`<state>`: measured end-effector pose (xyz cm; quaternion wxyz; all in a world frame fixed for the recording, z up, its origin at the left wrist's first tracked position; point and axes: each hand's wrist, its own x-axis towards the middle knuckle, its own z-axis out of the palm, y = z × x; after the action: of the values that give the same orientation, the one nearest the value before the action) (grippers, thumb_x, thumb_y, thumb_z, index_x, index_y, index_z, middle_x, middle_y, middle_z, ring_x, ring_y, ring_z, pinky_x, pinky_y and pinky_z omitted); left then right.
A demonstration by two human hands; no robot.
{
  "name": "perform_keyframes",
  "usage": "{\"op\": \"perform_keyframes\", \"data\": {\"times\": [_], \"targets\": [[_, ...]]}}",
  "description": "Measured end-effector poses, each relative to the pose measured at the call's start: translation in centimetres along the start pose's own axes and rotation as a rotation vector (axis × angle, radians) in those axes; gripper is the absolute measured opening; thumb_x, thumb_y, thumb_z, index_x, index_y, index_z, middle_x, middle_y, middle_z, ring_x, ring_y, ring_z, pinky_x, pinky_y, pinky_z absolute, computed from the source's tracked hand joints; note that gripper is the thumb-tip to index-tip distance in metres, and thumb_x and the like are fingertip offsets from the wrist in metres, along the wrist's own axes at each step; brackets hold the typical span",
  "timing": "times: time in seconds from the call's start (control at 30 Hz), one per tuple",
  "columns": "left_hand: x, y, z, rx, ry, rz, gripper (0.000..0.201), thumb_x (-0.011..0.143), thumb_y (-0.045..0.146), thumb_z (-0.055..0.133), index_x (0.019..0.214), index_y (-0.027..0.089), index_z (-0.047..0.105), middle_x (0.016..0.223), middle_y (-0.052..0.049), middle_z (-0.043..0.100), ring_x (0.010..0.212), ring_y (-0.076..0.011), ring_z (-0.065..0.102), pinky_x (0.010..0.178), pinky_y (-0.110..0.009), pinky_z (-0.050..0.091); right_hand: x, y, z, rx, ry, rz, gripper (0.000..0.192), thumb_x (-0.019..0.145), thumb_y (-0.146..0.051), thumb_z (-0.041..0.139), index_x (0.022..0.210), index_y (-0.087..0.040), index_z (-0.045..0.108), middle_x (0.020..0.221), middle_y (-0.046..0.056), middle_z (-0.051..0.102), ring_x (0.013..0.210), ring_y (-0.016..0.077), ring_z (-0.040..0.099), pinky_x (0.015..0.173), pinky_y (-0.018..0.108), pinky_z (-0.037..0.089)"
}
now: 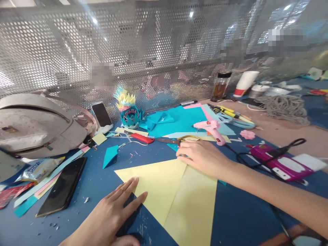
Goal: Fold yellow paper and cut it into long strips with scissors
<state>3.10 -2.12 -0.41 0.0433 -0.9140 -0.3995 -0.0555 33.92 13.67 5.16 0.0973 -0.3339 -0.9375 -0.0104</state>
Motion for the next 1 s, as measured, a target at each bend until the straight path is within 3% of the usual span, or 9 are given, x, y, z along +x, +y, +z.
{"op": "perform_keyframes", "data": {"times": [0.17, 0.27, 0.37, 0.43, 0.53, 0.63, 0.8, 0.9, 1.0], "targets": [[1.1, 0.5, -3.2, -0.003, -0.119, 0.005, 0.075, 0.09, 0.07, 0.042, 0.143, 0.019, 0.052, 0.144, -0.027, 0.051, 0.129, -0.0415, 0.052, 0.096, -0.05, 0.055, 2.1, -0.5, 0.9, 0.209, -0.226, 0.075, 0.012, 0.086, -0.033, 0.06, 0.087, -0.021, 0.063, 0.084, 0.001, 0.067, 0.076, 0.0194, 0.062, 0.061, 0.027, 0.035], [1.2, 0.8, -3.8, -0.018, -0.118, -0.022, 0.066, 0.093, 0.065, 0.044, 0.139, 0.019, 0.056, 0.142, -0.023, 0.054, 0.129, -0.0387, 0.054, 0.097, -0.051, 0.055, 2.9, 0.0, 0.9, 0.323, -0.313, 0.118, 0.015, 0.083, -0.035, 0.062, 0.086, -0.021, 0.066, 0.076, 0.0, 0.064, 0.068, 0.0169, 0.059, 0.058, 0.025, 0.033], [1.6, 0.2, -3.5, -0.107, -0.047, -0.123, 0.046, 0.1, 0.05, 0.044, 0.129, 0.02, 0.062, 0.136, -0.014, 0.063, 0.123, -0.0292, 0.062, 0.102, -0.048, 0.053, 3.3, 0.6, 0.8, 0.476, -0.358, 0.072, 0.015, 0.08, -0.032, 0.063, 0.078, -0.019, 0.071, 0.077, 0.001, 0.067, 0.073, 0.0173, 0.06, 0.063, 0.026, 0.037], [2.3, -0.8, -3.4, -0.138, 0.041, -0.208, 0.035, 0.101, 0.036, 0.047, 0.128, 0.019, 0.062, 0.134, -0.011, 0.065, 0.119, -0.0251, 0.065, 0.103, -0.046, 0.052, 3.4, 0.7, 0.7, 0.584, -0.366, 0.049, 0.016, 0.08, -0.031, 0.064, 0.076, -0.017, 0.073, 0.077, 0.002, 0.07, 0.075, 0.0177, 0.062, 0.066, 0.026, 0.04], [4.2, -2.6, -3.8, -0.114, 0.141, -0.306, 0.036, 0.096, 0.027, 0.057, 0.131, 0.018, 0.061, 0.138, -0.011, 0.062, 0.123, -0.0284, 0.061, 0.104, -0.05, 0.049, 3.3, 0.4, 0.4, 0.686, -0.365, 0.078, 0.021, 0.08, -0.036, 0.067, 0.076, -0.017, 0.075, 0.074, 0.002, 0.071, 0.07, 0.0172, 0.062, 0.063, 0.026, 0.041], [6.7, -3.4, -4.8, -0.221, 0.094, -0.349, 0.029, 0.092, 0.029, 0.065, 0.12, 0.023, 0.071, 0.116, -0.006, 0.076, 0.103, -0.026, 0.071, 0.101, -0.045, 0.05, 3.3, -0.5, -0.1, 0.748, -0.345, 0.09, 0.022, 0.078, -0.038, 0.07, 0.075, -0.017, 0.076, 0.073, 0.002, 0.072, 0.069, 0.0169, 0.062, 0.061, 0.025, 0.041], [10.4, -2.3, -6.2, -0.511, -0.014, -0.415, 0.015, 0.088, 0.027, 0.067, 0.091, 0.027, 0.081, 0.089, 0.0, 0.081, 0.082, -0.0216, 0.074, 0.07, -0.026, 0.051, 3.8, -2.1, -0.7, 0.839, -0.256, 0.04, 0.016, 0.079, -0.032, 0.071, 0.077, -0.017, 0.076, 0.075, 0.002, 0.072, 0.07, 0.0164, 0.061, 0.063, 0.025, 0.042], [11.0, -2.0, -6.4, -0.654, -0.003, -0.44, 0.015, 0.086, 0.027, 0.067, 0.082, 0.023, 0.082, 0.081, 0.001, 0.08, 0.075, -0.0181, 0.073, 0.064, -0.023, 0.047, 3.6, -2.4, -0.9, 0.841, -0.195, 0.027, 0.013, 0.08, -0.029, 0.071, 0.077, -0.017, 0.076, 0.076, 0.001, 0.071, 0.07, 0.0157, 0.06, 0.063, 0.024, 0.042], [10.0, -2.5, -6.4, -0.688, 0.033, -0.481, 0.018, 0.085, 0.029, 0.066, 0.078, 0.022, 0.08, 0.079, 0.001, 0.079, 0.074, -0.0172, 0.072, 0.066, -0.023, 0.047, 2.9, -1.9, -1.0, 0.823, -0.164, 0.053, 0.013, 0.082, -0.029, 0.07, 0.076, -0.018, 0.075, 0.078, 0.002, 0.071, 0.072, 0.016, 0.061, 0.065, 0.025, 0.042]]}}
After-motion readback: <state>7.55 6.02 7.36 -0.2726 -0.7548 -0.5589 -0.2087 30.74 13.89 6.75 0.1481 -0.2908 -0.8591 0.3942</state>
